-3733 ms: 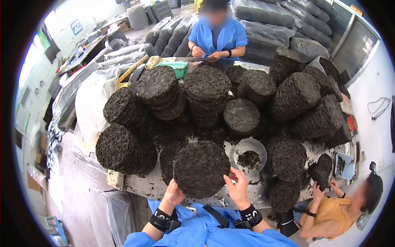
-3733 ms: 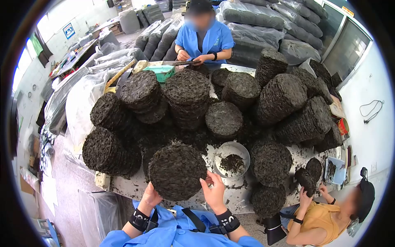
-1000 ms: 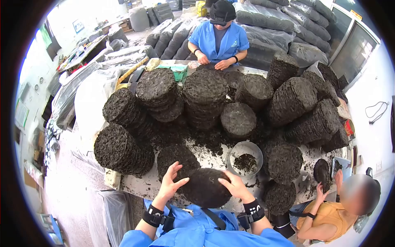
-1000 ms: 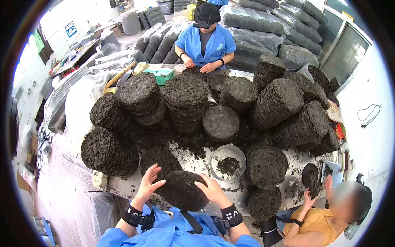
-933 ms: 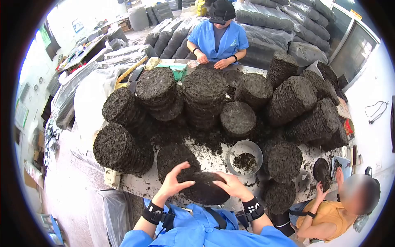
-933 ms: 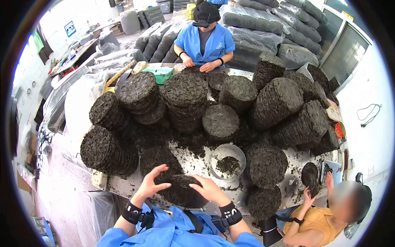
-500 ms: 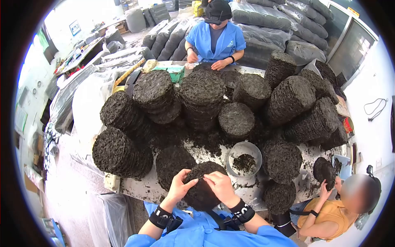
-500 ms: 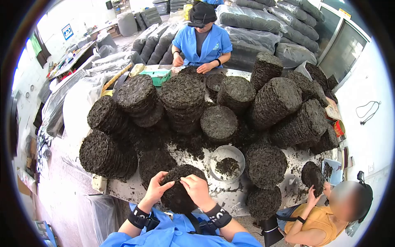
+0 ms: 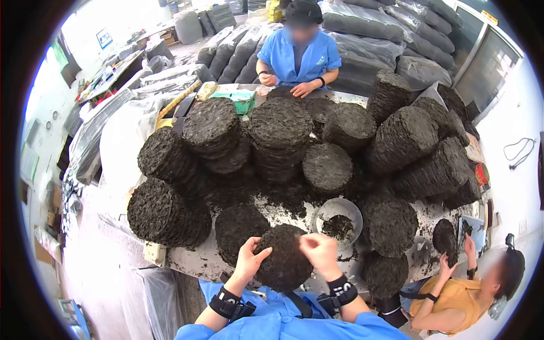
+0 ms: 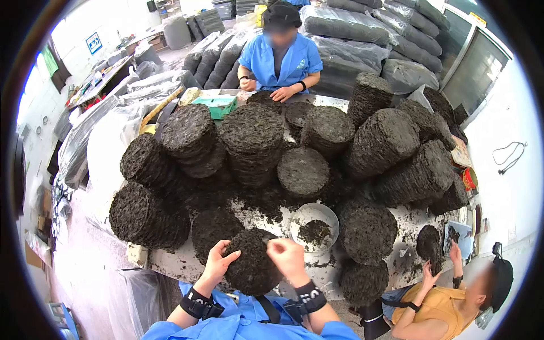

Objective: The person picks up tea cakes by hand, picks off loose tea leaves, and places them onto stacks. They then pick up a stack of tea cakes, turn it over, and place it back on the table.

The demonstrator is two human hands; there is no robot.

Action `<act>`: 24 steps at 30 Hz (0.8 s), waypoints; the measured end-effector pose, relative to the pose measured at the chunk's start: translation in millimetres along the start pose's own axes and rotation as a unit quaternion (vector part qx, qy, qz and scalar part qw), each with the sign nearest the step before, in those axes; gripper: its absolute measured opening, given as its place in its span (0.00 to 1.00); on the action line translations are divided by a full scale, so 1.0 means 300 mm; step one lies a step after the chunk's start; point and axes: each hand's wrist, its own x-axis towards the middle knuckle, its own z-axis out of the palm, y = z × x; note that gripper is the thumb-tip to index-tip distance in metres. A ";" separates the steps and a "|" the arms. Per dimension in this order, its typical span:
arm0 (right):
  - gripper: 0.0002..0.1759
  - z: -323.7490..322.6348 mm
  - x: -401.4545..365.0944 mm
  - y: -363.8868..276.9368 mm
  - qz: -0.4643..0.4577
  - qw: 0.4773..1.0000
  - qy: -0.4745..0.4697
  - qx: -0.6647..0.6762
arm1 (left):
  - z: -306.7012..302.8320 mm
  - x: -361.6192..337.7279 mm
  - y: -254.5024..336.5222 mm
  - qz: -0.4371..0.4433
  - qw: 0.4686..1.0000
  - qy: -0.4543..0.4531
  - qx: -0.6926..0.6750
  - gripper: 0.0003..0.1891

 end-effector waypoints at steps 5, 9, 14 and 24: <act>0.17 -0.144 0.023 0.315 0.053 0.912 0.068 -0.401 | -0.001 0.007 -0.012 -0.023 1.000 -0.002 -0.014 0.15; 0.11 -0.088 -0.009 0.128 0.016 0.995 -0.009 -0.100 | 0.015 0.001 -0.038 -0.016 1.000 0.003 -0.027 0.16; 0.06 0.091 -0.042 -0.049 -0.146 0.988 -0.050 -0.022 | 0.028 0.000 -0.018 -0.006 1.000 -0.019 -0.011 0.15; 0.05 0.110 -0.024 -0.036 -0.181 0.969 -0.098 -0.136 | 0.029 -0.020 0.007 -0.001 0.995 -0.035 0.093 0.14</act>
